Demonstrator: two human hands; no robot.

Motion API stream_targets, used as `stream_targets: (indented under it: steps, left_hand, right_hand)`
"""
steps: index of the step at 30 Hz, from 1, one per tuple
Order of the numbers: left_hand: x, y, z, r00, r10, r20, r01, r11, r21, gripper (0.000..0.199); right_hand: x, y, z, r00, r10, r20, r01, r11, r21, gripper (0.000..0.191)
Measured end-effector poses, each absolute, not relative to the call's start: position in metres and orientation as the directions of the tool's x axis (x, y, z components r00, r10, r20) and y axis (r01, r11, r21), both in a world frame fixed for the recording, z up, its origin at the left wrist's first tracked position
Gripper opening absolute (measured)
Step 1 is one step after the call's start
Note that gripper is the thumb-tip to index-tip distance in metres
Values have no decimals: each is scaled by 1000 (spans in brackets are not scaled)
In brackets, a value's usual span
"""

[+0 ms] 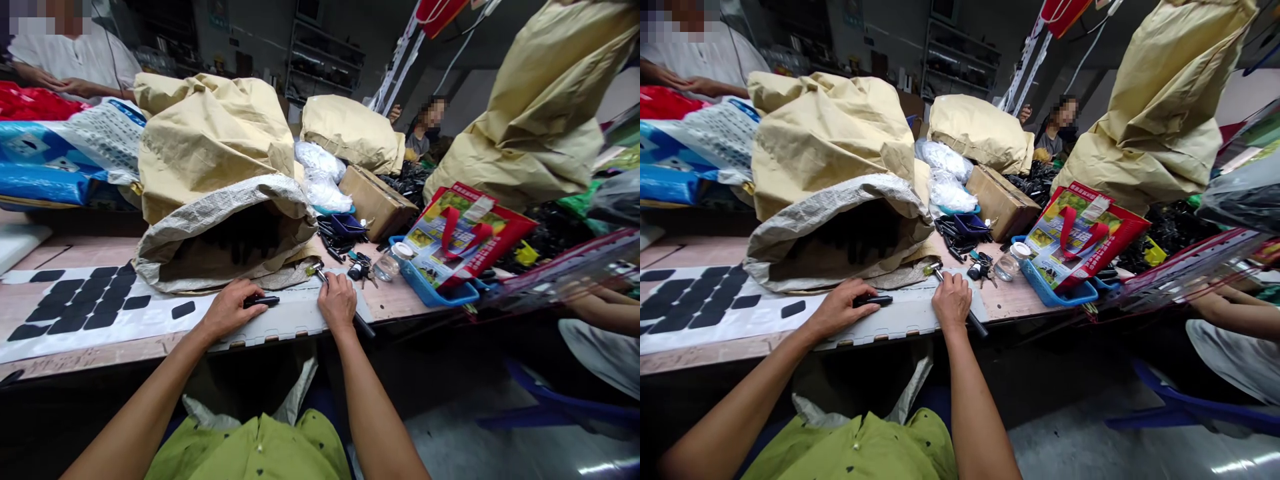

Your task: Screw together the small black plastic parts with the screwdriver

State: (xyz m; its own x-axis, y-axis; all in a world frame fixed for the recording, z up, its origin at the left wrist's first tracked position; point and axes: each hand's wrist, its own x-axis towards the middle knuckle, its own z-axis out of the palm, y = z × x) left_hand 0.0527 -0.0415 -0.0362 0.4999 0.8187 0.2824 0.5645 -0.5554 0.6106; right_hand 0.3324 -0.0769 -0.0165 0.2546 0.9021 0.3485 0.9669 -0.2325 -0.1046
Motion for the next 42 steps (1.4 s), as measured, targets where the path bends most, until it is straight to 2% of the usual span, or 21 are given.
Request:
stream_targets:
  steps: [18,31,34,36,39,42]
  left_hand:
    - [53,-44,-34,475,829,294,560,-543,626,26]
    - [53,-43,-34,481,831,280,560,-537,631,24]
    - [53,-43,-33,472,834,285,560,-534,633,22]
    - [54,-42,-32,469,835,287,550,-531,645,22]
    - [54,-42,-32,462,837,295,528,-526,667,22]
    - [54,-41,-31,462,829,316,491,-535,687,21]
  right_hand:
    - [333,-79,-17,256,899,356,966,-226,-126,29]
    - [336,-76,-14,261,917,302,964,-233,-126,30]
    - [334,-79,-5,263,919,294,958,-213,-192,32]
    - [327,-86,3,264,901,344,943,-166,-288,35]
    - [307,-104,14,206,898,389,872,12,-489,37]
    - [284,-121,18,55,932,357,749,199,-632,35]
